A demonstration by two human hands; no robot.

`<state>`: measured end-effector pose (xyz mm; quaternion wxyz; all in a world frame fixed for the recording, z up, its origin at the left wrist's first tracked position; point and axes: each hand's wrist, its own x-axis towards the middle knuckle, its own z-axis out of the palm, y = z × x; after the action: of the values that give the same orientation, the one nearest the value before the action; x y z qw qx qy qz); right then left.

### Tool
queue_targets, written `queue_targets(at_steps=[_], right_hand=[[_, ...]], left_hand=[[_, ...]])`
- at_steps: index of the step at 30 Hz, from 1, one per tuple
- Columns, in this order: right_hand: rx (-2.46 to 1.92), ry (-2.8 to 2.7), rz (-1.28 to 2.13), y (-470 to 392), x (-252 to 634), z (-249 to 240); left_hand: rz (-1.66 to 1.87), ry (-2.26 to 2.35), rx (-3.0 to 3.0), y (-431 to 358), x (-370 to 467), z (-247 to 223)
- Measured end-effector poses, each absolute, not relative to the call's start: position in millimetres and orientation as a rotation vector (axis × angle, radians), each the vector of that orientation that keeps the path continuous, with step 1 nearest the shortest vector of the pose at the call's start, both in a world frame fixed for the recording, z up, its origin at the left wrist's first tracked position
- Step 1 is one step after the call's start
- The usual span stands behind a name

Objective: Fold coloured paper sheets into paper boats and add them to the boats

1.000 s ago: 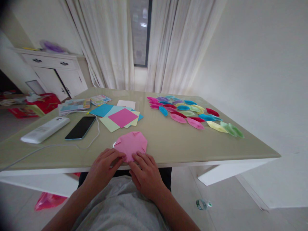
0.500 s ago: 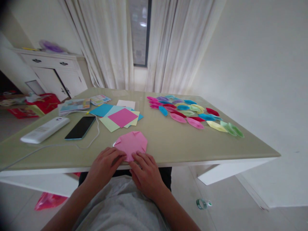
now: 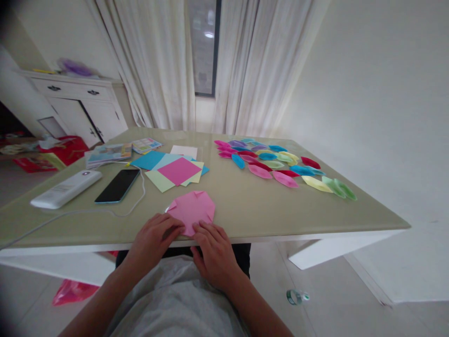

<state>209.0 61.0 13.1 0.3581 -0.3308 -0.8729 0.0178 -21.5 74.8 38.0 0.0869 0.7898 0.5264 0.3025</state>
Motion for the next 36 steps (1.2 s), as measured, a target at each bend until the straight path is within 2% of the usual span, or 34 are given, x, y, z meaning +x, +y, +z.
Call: queue_targets(at_steps=[15, 25, 36], right_hand=[[-0.873, -2.305, -0.04, 59.3, 210.5, 9.8], [-0.88, -2.281, -0.033, 59.0, 207.8, 12.7], [-0.88, -2.275, -0.03, 59.6, 207.4, 13.7]], left_hand=[[0.977, 1.573, 2.357, 76.6, -25.7, 33.4], [0.991, 1.746, 2.455, 69.9, -7.3, 37.1], [0.987, 1.72, 2.417, 80.0, -38.5, 38.1]])
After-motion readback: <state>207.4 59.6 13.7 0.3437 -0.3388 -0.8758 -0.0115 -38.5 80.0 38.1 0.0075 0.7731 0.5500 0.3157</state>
